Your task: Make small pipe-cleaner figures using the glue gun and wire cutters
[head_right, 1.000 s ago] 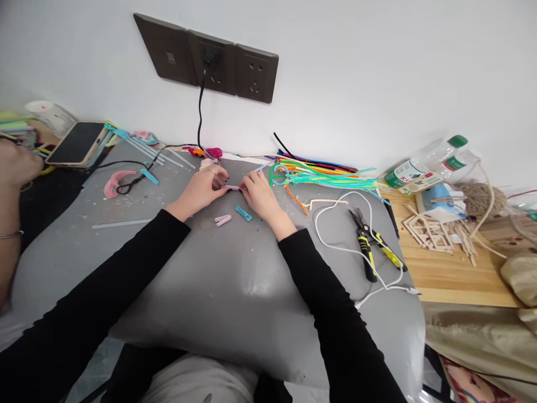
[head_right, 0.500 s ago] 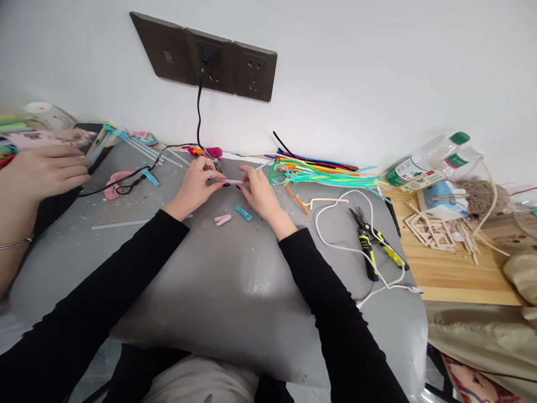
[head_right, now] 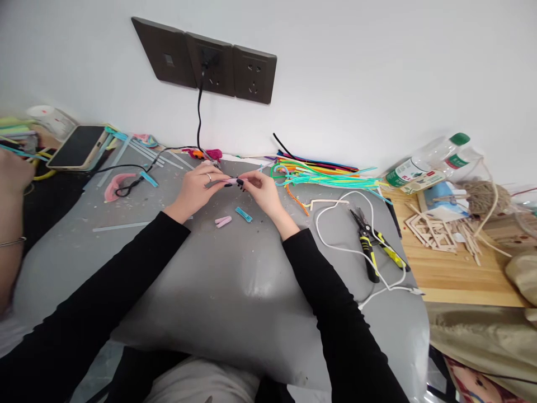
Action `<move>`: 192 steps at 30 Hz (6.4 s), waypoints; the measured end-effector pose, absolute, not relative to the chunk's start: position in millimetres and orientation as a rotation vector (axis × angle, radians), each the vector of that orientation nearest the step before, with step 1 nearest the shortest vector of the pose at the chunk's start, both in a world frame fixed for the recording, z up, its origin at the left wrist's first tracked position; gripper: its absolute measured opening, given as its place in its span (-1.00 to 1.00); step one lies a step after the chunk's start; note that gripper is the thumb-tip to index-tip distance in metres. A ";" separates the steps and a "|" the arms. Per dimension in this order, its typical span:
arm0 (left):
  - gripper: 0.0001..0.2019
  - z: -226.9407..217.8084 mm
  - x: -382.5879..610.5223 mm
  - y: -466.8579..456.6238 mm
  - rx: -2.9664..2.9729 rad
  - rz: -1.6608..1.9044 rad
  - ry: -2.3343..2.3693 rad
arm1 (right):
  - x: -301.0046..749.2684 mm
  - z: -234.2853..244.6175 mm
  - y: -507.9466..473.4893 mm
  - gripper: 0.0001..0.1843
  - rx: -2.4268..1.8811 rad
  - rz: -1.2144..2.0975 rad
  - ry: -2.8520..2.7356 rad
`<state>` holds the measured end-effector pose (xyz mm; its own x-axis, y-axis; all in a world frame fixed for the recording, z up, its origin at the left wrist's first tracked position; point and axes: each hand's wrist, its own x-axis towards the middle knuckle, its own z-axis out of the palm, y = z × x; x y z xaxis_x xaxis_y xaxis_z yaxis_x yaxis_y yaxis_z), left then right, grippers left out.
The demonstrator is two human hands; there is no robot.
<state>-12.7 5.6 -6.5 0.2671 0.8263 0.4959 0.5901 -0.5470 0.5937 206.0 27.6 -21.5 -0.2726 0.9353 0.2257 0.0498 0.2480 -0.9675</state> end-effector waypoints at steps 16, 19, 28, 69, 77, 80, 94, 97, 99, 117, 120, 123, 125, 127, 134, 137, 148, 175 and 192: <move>-0.50 -10.1 -14.1 11.9 1.544 1.095 1.216 | 206.8 -21.6 29.7 -0.61 -0.907 1.221 -1.515; -0.51 -11.2 -14.2 12.7 1.478 1.097 1.193 | 206.9 -22.2 29.4 -0.63 -0.891 1.213 -1.542; -0.64 -7.0 -9.4 10.3 1.177 1.179 1.214 | 204.7 -23.4 24.1 -0.71 -0.829 1.051 -1.670; -0.77 -6.9 0.8 8.6 0.844 1.233 1.076 | 209.2 -20.4 21.1 -0.80 -0.913 0.487 -1.943; -0.78 -7.5 8.2 9.3 0.750 1.219 1.212 | 207.3 -23.1 19.2 -0.80 -0.937 0.352 -2.022; -0.80 -5.5 3.7 7.0 0.899 1.263 1.200 | 206.6 -22.9 19.5 -0.80 -0.899 0.389 -2.042; -0.52 10.0 4.0 -1.2 1.127 1.302 1.177 | 209.4 -28.7 28.0 -0.75 -1.043 0.671 -1.820; -0.63 5.8 -2.9 5.0 1.123 1.473 1.245 | 210.1 -29.0 28.3 -0.75 -1.047 0.649 -1.797; -0.68 1.9 -7.1 8.9 1.136 1.556 1.318 | 210.2 -29.0 28.1 -0.76 -1.049 0.637 -1.797; -0.92 0.7 -6.4 9.2 1.279 1.436 1.475 | 209.1 -26.8 24.9 -0.72 -1.029 0.534 -1.865; -0.92 0.0 -6.3 8.5 1.276 1.458 1.476 | 209.4 -27.0 25.1 -0.70 -1.033 0.518 -1.872; -0.89 -1.5 -6.8 8.4 1.298 1.454 1.434 | 209.3 -27.2 24.9 -0.70 -1.039 0.512 -1.876; -0.84 -2.9 -7.0 9.0 1.325 1.415 1.416 | 209.1 -26.9 24.5 -0.71 -1.035 0.517 -1.866; -0.85 -4.4 -6.6 9.8 1.336 1.394 1.424 | 208.8 -26.5 24.1 -0.73 -1.026 0.527 -1.855; -0.95 -4.0 -5.4 7.6 1.331 1.449 1.483 | 209.1 -26.2 23.9 -0.72 -1.043 0.539 -1.852; -0.93 -3.9 -6.0 6.9 1.343 1.472 1.495 | 209.3 -26.5 23.9 -0.73 -1.040 0.527 -1.859; -0.72 -14.1 -3.7 11.8 1.432 1.447 1.431 | 208.3 -26.0 23.7 -0.74 -1.038 0.542 -1.826; -0.78 -15.1 -11.5 12.4 1.876 1.351 1.541 | 208.7 -25.5 23.9 -0.76 -1.043 0.525 -1.842; -0.88 -6.5 -5.4 4.3 2.065 1.286 1.441 | 206.8 -23.8 20.5 -0.77 -0.957 0.500 -2.034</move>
